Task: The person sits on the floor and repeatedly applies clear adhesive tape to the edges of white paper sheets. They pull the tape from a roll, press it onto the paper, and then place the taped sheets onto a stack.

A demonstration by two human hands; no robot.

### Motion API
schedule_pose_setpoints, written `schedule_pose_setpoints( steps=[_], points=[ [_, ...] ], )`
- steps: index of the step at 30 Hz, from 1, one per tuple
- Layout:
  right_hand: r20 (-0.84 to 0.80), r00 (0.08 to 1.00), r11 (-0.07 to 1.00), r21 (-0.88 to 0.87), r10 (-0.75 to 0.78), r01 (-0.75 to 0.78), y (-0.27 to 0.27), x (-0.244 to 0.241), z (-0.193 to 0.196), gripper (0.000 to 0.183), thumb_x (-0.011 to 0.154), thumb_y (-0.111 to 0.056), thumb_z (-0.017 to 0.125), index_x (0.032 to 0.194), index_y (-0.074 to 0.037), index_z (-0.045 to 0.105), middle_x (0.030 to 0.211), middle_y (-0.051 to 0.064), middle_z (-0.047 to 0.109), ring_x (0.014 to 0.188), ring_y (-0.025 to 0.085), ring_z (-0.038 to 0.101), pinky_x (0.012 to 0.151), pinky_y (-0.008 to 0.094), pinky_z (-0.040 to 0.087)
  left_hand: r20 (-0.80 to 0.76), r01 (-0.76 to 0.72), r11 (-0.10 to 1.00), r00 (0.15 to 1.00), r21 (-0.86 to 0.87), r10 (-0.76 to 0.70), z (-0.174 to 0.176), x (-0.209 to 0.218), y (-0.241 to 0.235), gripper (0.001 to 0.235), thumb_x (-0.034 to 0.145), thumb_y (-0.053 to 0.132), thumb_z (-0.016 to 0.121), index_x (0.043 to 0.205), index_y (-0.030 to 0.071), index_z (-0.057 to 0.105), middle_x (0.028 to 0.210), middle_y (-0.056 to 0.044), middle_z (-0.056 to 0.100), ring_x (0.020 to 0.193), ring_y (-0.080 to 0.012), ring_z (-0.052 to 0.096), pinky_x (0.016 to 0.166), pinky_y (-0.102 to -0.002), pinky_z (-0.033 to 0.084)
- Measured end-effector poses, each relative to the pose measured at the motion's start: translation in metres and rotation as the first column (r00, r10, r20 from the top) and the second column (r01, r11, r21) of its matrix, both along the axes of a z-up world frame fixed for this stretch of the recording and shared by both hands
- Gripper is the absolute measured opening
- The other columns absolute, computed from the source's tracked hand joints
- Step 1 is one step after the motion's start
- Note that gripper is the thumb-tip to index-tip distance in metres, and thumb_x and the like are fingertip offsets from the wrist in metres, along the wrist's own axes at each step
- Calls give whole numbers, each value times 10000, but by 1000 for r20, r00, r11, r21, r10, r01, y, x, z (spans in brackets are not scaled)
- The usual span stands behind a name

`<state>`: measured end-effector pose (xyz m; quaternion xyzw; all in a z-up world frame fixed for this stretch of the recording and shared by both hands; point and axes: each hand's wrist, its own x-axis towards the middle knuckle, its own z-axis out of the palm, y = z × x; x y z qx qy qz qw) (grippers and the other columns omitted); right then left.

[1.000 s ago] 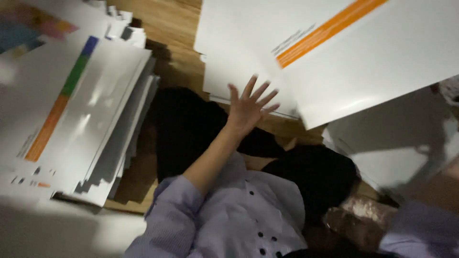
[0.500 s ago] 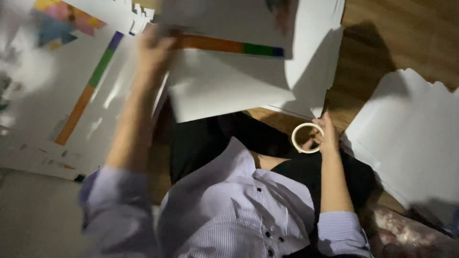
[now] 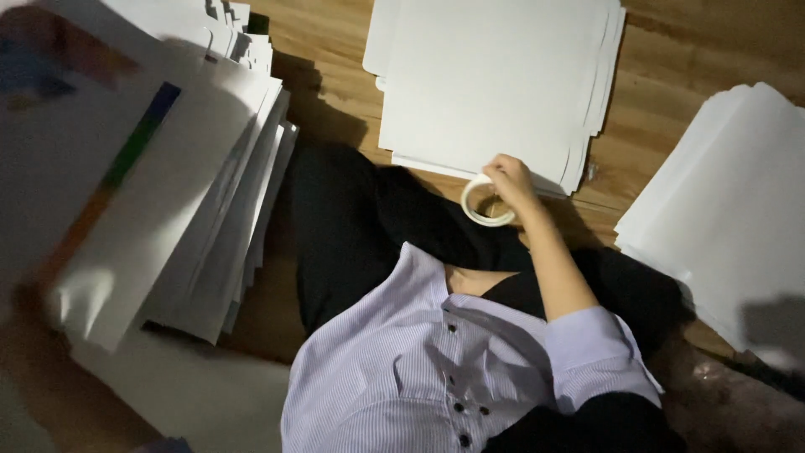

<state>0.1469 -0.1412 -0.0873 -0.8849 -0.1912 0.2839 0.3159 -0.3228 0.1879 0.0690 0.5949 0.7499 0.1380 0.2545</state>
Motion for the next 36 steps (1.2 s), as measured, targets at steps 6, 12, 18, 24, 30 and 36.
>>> schedule_pose_setpoints(
  steps=[6, 12, 18, 24, 30, 36],
  points=[
    [9, 992, 990, -74, 125, -124, 30, 3, -42, 149, 728, -341, 615, 792, -212, 651, 755, -11, 653, 779, 206, 625, 698, 303, 472, -215, -13, 955, 973, 295, 80, -109, -77, 14, 638, 1166, 429, 705, 1358, 123, 179, 1373, -95, 272, 1288, -223, 343, 1018, -478, 241],
    [185, 976, 991, -40, -116, 126, -18, 21, -26, 464, 793, -370, 676, 1119, -61, 561, 1134, 193, 569, 990, 373, 567, 845, 457, 457, -393, 791, 436, 597, 429, -699, -14, 147, -64, 559, 852, 255, 734, 1312, -7, 555, 1338, -306, 391, 1225, -457, 328, 944, -551, 163],
    [324, 868, 913, -28, -376, 406, -101, 56, -44, 558, 811, -300, 692, 1202, 37, 480, 1050, 280, 559, 893, 383, 607, 677, 412, 539, 345, 902, 394, 318, 176, -883, -91, 281, -97, 686, 874, 289, 571, 1360, -67, 242, 1360, -343, 240, 1257, -502, 224, 1033, -553, 207],
    [205, 847, 870, 165, -491, 464, -115, 64, -64, 485, 784, -198, 693, 1185, 13, 520, 854, 241, 550, 553, 282, 629, 398, 306, 527, 449, 711, 701, 646, -59, -618, -289, 374, -73, 1085, 782, 624, 674, 1373, -88, 108, 1413, -296, 156, 1317, -410, 209, 1084, -488, 188],
    [61, 799, 801, 81, -598, 593, -111, 65, -52, 571, 774, -261, 676, 1261, -62, 454, 994, 197, 577, 722, 251, 662, 558, 281, 569, 294, 598, 766, 795, -236, -530, -315, 409, -115, 923, 750, 570, 716, 1377, 81, 248, 1354, -254, 275, 1187, -474, 370, 930, -586, 349],
    [172, 793, 810, 167, -585, 562, -116, 77, -60, 466, 740, -267, 699, 1120, -30, 570, 929, 207, 628, 819, 282, 640, 671, 357, 529, 107, 636, 743, 770, -209, -629, -334, 404, -103, 732, 718, 485, 736, 1248, 169, 342, 1316, -128, 319, 1137, -413, 409, 826, -577, 432]
  ],
)
